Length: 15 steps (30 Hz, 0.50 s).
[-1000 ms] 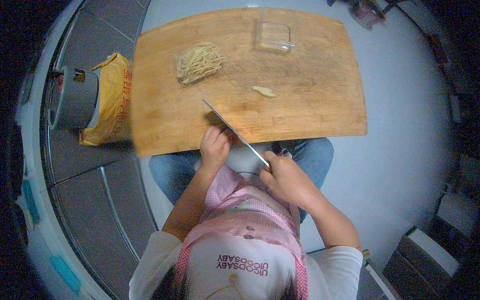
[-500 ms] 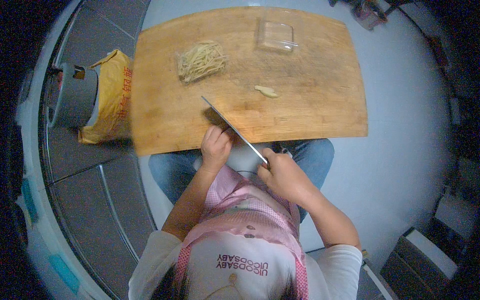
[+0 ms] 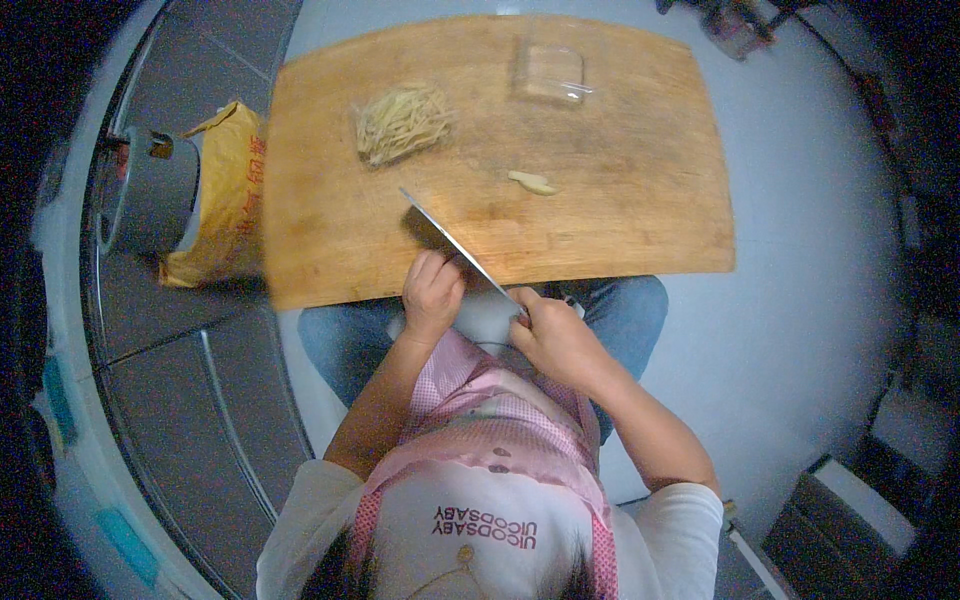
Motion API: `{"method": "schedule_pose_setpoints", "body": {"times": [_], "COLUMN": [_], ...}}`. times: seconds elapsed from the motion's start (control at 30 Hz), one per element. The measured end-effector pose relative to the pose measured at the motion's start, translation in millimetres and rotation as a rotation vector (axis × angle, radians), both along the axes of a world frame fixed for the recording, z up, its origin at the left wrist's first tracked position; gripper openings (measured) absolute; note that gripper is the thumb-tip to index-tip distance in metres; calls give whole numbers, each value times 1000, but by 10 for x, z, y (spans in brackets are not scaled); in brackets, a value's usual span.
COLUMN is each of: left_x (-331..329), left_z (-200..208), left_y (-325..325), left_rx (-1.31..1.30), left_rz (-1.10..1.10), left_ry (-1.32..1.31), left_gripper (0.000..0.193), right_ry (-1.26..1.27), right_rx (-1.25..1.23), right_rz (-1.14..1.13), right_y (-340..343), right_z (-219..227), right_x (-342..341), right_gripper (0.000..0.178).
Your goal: The person sits on the floor and uses a cleaver to slice a small piece of ginger into thin strips on a wooden cutting board. The sliced pieces are gathered into a small pile on the board.
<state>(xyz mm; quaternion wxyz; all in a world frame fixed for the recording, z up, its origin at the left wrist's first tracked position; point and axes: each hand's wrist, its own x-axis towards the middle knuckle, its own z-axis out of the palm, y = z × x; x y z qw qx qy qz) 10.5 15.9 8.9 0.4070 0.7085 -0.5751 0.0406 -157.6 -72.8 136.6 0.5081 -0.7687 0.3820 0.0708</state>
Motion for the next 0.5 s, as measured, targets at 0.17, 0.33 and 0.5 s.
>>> {"method": "schedule_pose_setpoints", "body": {"times": [0.17,0.33,0.5], "left_x": [1,15,-14], "left_z": [12,8,-34], "left_y": [3,39,143], "left_rx": [-20,-47,-82], "left_rz": [2,-19,118], "left_ry": [0,84,264], "left_gripper": [20,13,12], "right_ry": [-49,-111,-219], "right_rx": [-22,-2,59], "right_rz": [-59,-234,-323], "right_y": [25,97,127], "right_z": [-63,-176,-208], "right_x": [-75,-158,-279], "right_gripper": [34,33,25]}}
